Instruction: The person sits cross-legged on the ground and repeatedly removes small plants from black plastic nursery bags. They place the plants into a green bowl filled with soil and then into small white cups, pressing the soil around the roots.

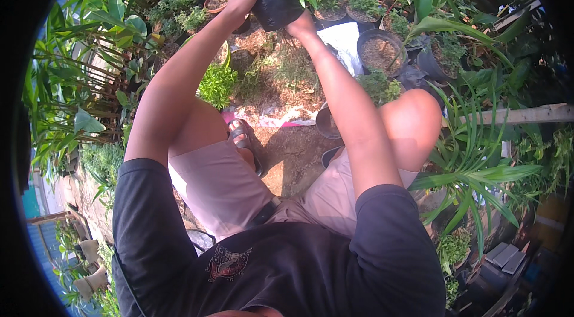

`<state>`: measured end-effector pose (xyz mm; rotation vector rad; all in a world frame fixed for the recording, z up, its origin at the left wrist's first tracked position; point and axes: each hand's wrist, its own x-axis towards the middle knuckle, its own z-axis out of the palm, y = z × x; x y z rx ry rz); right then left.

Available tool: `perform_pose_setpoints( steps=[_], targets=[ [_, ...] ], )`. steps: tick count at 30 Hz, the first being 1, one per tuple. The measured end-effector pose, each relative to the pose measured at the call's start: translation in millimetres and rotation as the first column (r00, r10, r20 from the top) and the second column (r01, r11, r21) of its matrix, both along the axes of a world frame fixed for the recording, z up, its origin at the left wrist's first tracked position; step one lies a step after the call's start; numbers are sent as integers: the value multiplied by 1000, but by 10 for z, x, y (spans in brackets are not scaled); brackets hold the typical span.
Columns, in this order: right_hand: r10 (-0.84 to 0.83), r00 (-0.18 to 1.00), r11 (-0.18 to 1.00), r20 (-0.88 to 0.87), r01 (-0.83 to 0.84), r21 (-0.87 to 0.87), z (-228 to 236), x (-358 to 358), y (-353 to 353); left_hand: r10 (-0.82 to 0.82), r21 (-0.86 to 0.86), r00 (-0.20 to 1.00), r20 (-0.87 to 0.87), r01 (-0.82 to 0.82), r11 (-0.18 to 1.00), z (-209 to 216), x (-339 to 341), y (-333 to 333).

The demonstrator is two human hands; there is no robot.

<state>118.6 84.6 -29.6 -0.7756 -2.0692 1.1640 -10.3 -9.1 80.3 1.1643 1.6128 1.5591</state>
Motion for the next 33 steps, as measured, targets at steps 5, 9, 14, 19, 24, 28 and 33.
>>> perform_pose_setpoints(
  steps=[5,9,14,19,24,28,33],
  targets=[
    [-257,859,944,442,126,304,37,2,-95,355,-12,934,-29,-356,935,-58,71,2],
    [-219,963,945,155,169,281,0,-6,-49,-73,-99,993,89,81,992,38,-29,-33],
    [-48,988,971,-144,79,225,-71,41,75,82,-197,991,104,-60,978,85,-156,-79],
    [-53,990,995,-134,63,74,-74,115,20,-45,-192,992,-120,21,981,51,-368,-57],
    [-102,983,994,-153,105,13,-153,147,-65,58,-2,702,-710,-83,997,-16,-378,-10],
    [-80,997,996,-24,80,44,-239,126,-40,208,137,601,-772,-162,977,-41,-333,-2],
    [-131,976,988,176,114,106,-317,170,-115,268,203,564,-781,-177,963,-112,-286,12]
  ],
)
